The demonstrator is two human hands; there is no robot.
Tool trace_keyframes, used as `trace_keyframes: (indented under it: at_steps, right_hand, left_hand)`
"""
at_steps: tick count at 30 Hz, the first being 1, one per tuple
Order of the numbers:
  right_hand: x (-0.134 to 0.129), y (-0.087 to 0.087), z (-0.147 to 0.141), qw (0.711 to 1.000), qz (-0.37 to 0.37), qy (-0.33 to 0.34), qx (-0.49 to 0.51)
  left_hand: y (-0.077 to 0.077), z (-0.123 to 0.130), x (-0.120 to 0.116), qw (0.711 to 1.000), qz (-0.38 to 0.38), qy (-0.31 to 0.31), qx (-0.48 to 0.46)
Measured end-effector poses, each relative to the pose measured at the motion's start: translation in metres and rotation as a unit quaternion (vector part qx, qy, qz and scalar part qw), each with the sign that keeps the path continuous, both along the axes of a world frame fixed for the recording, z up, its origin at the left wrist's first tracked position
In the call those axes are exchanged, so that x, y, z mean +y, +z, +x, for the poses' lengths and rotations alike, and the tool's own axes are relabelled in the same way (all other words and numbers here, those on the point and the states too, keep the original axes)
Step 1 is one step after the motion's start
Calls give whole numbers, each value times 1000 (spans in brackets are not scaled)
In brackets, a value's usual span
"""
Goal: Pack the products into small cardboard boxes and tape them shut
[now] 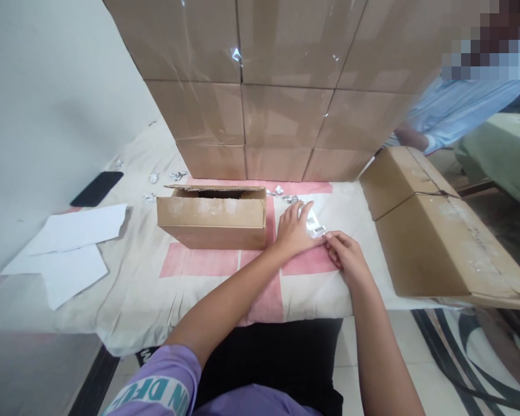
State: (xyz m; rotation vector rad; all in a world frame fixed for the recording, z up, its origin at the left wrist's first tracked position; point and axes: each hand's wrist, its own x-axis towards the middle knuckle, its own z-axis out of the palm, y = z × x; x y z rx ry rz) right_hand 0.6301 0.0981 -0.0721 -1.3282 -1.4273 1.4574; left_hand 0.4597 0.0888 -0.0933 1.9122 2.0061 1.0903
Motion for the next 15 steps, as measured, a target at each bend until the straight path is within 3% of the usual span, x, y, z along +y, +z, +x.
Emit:
trace_keyframes:
  at_steps: [15]
  right_hand:
    - [5, 1, -11, 999, -40, -1, 18]
  left_hand:
    - [1, -3, -2, 1000, 6, -10, 8]
